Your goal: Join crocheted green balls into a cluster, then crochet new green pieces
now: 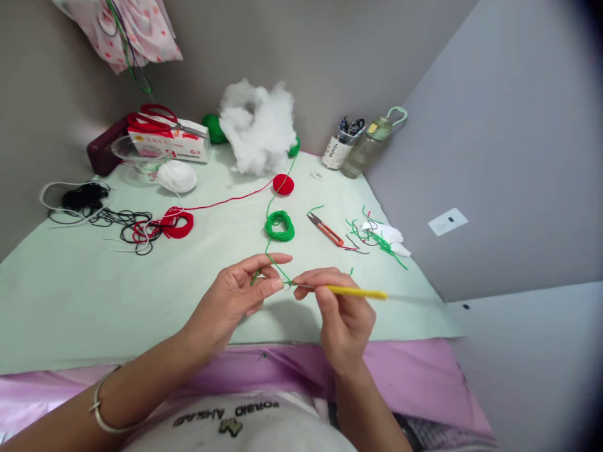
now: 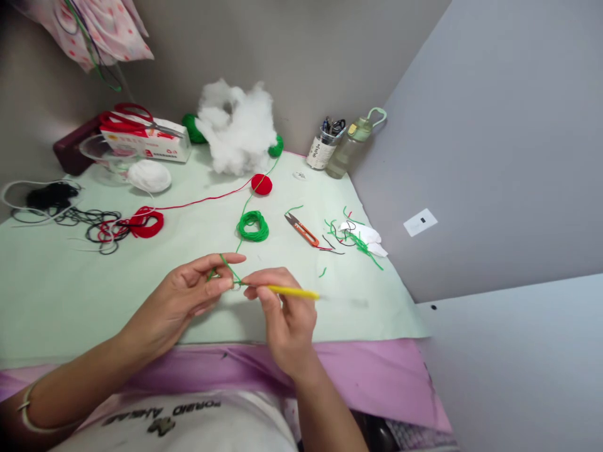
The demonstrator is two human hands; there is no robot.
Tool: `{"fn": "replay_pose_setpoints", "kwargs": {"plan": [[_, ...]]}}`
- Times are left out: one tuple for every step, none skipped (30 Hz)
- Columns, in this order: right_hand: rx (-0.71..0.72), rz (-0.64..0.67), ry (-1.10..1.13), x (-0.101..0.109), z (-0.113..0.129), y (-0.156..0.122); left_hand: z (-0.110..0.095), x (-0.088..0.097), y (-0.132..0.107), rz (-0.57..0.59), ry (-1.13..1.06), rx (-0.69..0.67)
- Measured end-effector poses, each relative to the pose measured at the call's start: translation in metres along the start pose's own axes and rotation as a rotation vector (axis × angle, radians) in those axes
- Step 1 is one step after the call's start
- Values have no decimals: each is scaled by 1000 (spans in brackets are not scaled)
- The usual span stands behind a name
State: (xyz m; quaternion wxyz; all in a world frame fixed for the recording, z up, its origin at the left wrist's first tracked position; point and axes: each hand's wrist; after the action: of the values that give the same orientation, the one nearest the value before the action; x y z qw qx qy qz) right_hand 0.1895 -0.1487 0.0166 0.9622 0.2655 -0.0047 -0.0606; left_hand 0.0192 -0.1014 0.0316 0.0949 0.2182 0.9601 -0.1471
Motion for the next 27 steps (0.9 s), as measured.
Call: {"fn": "replay_pose_setpoints", "kwargs": {"plan": [[92, 45, -156, 0, 1, -3, 0, -1, 0, -12, -13, -5], [180, 95, -301, 0, 0, -7, 0, -2, -1, -12, -35, -4], [254, 142, -418, 0, 0, -10, 1, -2, 0, 4, -66, 7], [305, 168, -493, -1, -1, -12, 1, -2, 0, 35, -100, 28], [330, 170, -518, -1, -3, -13, 2, -2, 1, 75, -133, 56], [325, 151, -493, -2, -4, -12, 2, -1, 2, 114, -161, 86], [292, 116, -428, -2, -4, -10, 3, 0, 3, 140, -178, 109], [238, 63, -331, -2, -4, -7, 3, 1, 4, 149, -182, 120], [168, 9, -210, -3, -4, -3, 3, 2, 4, 138, -172, 115], [88, -38, -81, -3, -4, 0, 3, 3, 5, 113, -149, 95], [12, -71, 41, -3, -3, 4, 3, 3, 5, 81, -116, 66], [-48, -94, 139, -4, -3, 6, 3, 3, 4, 48, -77, 33], [-85, -102, 192, -5, -4, 7, 3, 2, 4, 17, -40, 0], [-94, -94, 185, -6, -4, 6, 3, 1, 3, -11, -9, -28], [-69, -79, 118, -7, -6, 4, 3, -1, 3, -34, 11, -48], [-15, -60, 8, -9, -8, 1, 3, -3, 3, -44, 17, -56], [54, -33, -118, -10, -10, -3, 4, -4, 2, -42, 7, -50], [131, -5, -229, -11, -12, -7, 4, -5, 3, -28, -18, -30], [189, 21, -305, -12, -13, -9, 4, -5, 3, 2, -49, 2], [224, 33, -345, -11, -14, -10, 4, -4, 4, 42, -83, 38], [227, 25, -345, -10, -14, -10, 4, -3, 4, 81, -114, 73], [197, -4, -312, -9, -13, -8, 4, -1, 6, 112, -138, 97], [152, -55, -243, -6, -11, -5, 4, 1, 7, 133, -157, 108], [91, -112, -149, -4, -9, -1, 4, 4, 8, 143, -168, 108], [29, -166, -37, -2, -6, 3, 3, 7, 9, 143, -174, 101], [-30, -200, 79, 0, -5, 7, 3, 8, 10, 137, -175, 88], [-85, -213, 182, 1, -3, 9, 3, 10, 10, 132, -170, 76]]}}
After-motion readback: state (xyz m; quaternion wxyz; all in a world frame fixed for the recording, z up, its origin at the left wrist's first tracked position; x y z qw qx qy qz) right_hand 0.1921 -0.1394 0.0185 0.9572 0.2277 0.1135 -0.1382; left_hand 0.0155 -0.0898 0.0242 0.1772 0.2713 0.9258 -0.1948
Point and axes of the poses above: each hand's wrist, its own y-axis towards the middle knuckle, its own x-axis out of the back of the hand, z = x × y, and after that the axes turned 9 degrees about y, right-handed
